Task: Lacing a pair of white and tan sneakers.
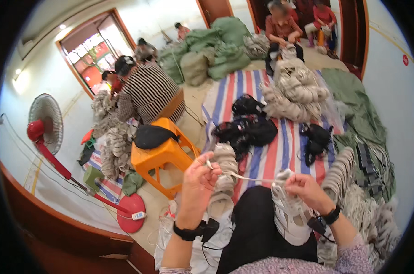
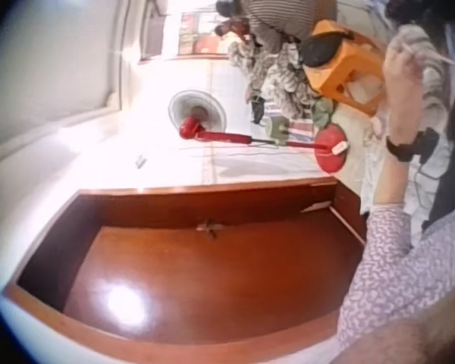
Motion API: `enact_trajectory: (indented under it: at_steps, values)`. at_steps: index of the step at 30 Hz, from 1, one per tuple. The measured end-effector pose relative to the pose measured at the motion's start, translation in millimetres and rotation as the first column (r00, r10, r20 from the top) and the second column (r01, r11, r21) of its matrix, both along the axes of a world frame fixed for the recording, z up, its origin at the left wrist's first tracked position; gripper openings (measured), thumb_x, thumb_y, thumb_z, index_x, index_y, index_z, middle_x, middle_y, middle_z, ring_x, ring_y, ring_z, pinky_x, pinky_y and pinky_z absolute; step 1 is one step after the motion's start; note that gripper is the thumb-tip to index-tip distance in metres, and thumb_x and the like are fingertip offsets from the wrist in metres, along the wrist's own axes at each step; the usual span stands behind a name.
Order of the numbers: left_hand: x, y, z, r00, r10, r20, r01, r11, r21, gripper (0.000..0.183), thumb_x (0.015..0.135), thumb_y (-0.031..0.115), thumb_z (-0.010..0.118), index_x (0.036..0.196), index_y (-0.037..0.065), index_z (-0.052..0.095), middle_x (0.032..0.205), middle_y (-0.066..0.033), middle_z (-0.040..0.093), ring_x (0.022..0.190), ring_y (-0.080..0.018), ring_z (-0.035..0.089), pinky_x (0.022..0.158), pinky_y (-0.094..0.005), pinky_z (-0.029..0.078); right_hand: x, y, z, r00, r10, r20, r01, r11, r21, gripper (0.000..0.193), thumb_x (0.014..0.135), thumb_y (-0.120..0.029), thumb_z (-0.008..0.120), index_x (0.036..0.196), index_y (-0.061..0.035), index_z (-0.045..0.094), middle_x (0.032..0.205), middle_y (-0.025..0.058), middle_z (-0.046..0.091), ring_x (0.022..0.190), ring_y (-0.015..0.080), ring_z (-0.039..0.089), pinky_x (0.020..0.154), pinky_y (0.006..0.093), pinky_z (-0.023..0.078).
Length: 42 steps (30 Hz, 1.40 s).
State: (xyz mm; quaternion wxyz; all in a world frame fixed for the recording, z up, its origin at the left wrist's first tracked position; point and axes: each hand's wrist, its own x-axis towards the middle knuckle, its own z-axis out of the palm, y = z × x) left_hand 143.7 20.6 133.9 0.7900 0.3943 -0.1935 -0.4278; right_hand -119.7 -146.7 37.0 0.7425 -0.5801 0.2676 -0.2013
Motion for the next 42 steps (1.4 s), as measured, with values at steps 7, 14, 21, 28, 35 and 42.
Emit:
enact_trajectory:
  at_steps: [7,14,21,28,35,42]
  values:
    - [-60.1,54.0,24.9,0.787,-0.303,0.537,0.329,0.943,0.05,0.027,0.09,-0.009,0.05,0.111,-0.008,0.067,0.102,-0.015,0.067,0.092,-0.0184,0.069,0.081,-0.0281,0.056,-76.1,-31.6,17.9,0.937,-0.196,0.291,0.122,0.96,0.253,0.017,0.096,-0.012,0.063,0.11,-0.0016,0.061,0.083,-0.002,0.057,0.075,0.0089,0.052,0.074,0.0244,0.043]
    - [-94.9,51.7,-14.1,0.797,-0.565,0.213,0.516,0.82,0.247,0.022,0.1,0.002,0.056,0.117,-0.007,0.066,0.11,-0.0102,0.067,0.101,-0.0172,0.068,0.088,-0.0246,0.055,-179.7,-102.6,-20.6,0.829,-0.408,0.382,0.293,0.9,0.324,0.029,0.098,-0.011,0.061,0.124,-0.0016,0.055,0.075,-0.0057,0.043,0.065,0.0067,0.04,0.062,0.0243,0.038]
    - [-91.2,37.9,-83.2,0.929,-0.339,-0.147,0.369,0.859,0.354,0.031,0.096,0.008,0.064,0.125,-0.004,0.063,0.107,-0.0099,0.07,0.097,-0.0141,0.067,0.09,-0.0275,0.054,-273.4,-114.6,-72.1,0.697,-0.669,0.257,0.483,0.703,0.522,0.029,0.1,-0.003,0.055,0.128,-0.0005,0.052,0.078,-0.0052,0.044,0.063,0.0059,0.039,0.058,0.0233,0.035]
    - [-85.8,36.8,-107.3,0.976,-0.194,-0.095,0.215,0.909,0.358,0.022,0.098,0.009,0.064,0.115,-0.004,0.067,0.103,-0.0081,0.071,0.092,-0.0127,0.069,0.084,-0.0225,0.056,-313.9,-99.9,-90.1,0.739,-0.662,0.129,0.595,0.73,0.337,0.038,0.098,0.0,0.059,0.134,0.0047,0.051,0.093,0.0017,0.056,0.076,0.01,0.05,0.066,0.0204,0.045]
    - [-89.0,1.9,-115.7,0.949,-0.31,-0.062,0.312,0.886,0.343,0.025,0.099,0.012,0.064,0.117,-0.005,0.066,0.099,-0.0098,0.072,0.087,-0.0107,0.069,0.079,-0.0203,0.055,-323.4,-109.1,-96.6,0.619,-0.783,0.06,0.689,0.578,0.438,0.024,0.095,-0.004,0.066,0.117,0.0046,0.063,0.098,0.0079,0.068,0.083,0.0142,0.065,0.068,0.0214,0.054]
    - [-97.6,-21.9,-126.8,0.93,-0.366,0.025,0.319,0.84,0.439,0.028,0.098,0.015,0.065,0.118,-0.005,0.067,0.097,-0.0111,0.073,0.085,-0.011,0.07,0.078,-0.0199,0.055,-325.3,-97.1,-89.3,0.631,-0.775,0.019,0.714,0.591,0.375,0.02,0.094,-0.006,0.067,0.112,0.0008,0.064,0.103,0.0096,0.071,0.09,0.0141,0.07,0.067,0.0196,0.056]
